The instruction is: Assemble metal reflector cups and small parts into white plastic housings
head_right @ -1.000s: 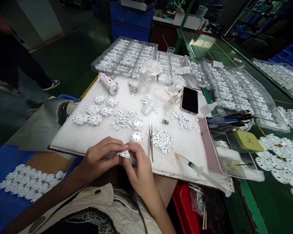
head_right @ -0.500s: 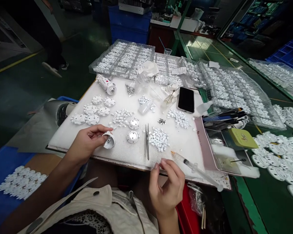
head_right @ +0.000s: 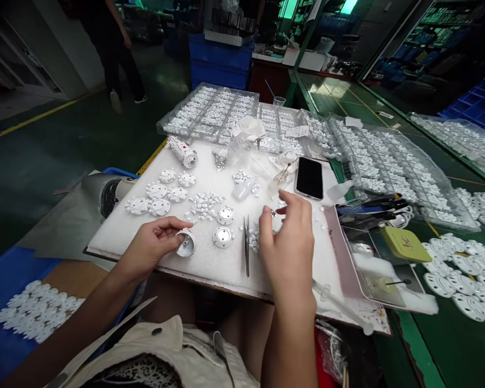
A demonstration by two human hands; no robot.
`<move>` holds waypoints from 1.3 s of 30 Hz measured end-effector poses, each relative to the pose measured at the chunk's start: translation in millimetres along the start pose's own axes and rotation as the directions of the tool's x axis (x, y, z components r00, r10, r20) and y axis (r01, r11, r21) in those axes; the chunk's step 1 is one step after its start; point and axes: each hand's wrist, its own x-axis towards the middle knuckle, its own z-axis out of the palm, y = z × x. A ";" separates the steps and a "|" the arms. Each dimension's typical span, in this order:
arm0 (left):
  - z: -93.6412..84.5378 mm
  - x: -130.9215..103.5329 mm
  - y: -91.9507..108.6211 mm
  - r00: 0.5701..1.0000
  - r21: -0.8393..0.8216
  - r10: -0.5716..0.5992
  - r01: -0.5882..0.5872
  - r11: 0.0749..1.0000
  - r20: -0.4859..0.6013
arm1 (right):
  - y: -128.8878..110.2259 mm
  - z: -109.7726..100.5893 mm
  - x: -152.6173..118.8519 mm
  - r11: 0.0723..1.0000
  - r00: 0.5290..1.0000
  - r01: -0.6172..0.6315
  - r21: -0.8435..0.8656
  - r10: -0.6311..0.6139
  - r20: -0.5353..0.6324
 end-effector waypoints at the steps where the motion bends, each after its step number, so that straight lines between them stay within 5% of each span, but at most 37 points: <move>1: -0.8 -0.1 -0.6 1.000 -0.006 -0.003 0.003 1.000 0.007 | -1.8 3.0 10.3 0.995 0.997 0.020 -0.102 -0.011 0.083; 4: -3.3 0.3 -2.8 1.000 -0.031 -0.012 0.013 0.999 0.028 | -5.6 16.9 34.6 0.956 0.929 0.157 -0.248 -0.057 0.366; 6: -3.9 1.4 -3.6 0.999 -0.051 -0.015 0.017 0.999 0.039 | -6.0 30.0 47.8 0.955 0.899 0.164 -0.246 -0.043 0.436; 9: -4.0 3.6 -3.1 0.998 -0.070 -0.022 0.025 0.997 0.051 | -3.5 51.1 64.4 0.961 0.940 -0.074 -0.265 0.156 0.303; 13: -5.1 4.8 -2.0 0.996 -0.069 -0.038 0.043 0.997 0.076 | 3.2 73.1 75.7 0.893 0.865 -0.329 -0.307 0.415 0.281; 17: -6.3 5.1 -2.8 0.995 -0.072 -0.039 0.045 0.996 0.091 | 8.2 86.7 74.8 0.870 0.832 -0.357 -0.339 0.462 0.309; 25: -7.3 6.7 -5.9 0.993 -0.055 -0.026 0.033 0.998 0.112 | 7.2 88.0 74.6 0.893 0.876 -0.378 -0.244 0.430 0.219; 27: -6.6 6.5 -4.3 0.995 -0.053 -0.027 0.033 0.998 0.099 | 5.5 77.6 73.2 0.911 0.899 -0.380 -0.158 0.404 0.167; 30: -4.8 6.5 -0.4 0.996 -0.035 -0.036 0.039 0.999 0.077 | -1.5 55.9 62.3 0.924 0.962 -0.273 0.267 0.269 0.053; 33: -4.0 7.7 0.9 0.997 -0.019 -0.051 0.052 0.998 0.062 | -12.6 38.1 40.0 0.758 0.983 -0.176 0.628 0.172 0.069; 36: -4.3 8.7 -2.7 0.997 -0.024 -0.042 0.044 0.999 0.059 | -19.3 33.2 13.3 0.618 0.994 -0.112 0.779 0.074 0.085; 39: -3.1 6.8 -6.7 0.999 -0.010 -0.023 0.024 1.000 0.049 | -16.1 40.1 -9.3 0.610 0.993 -0.116 0.784 0.091 0.076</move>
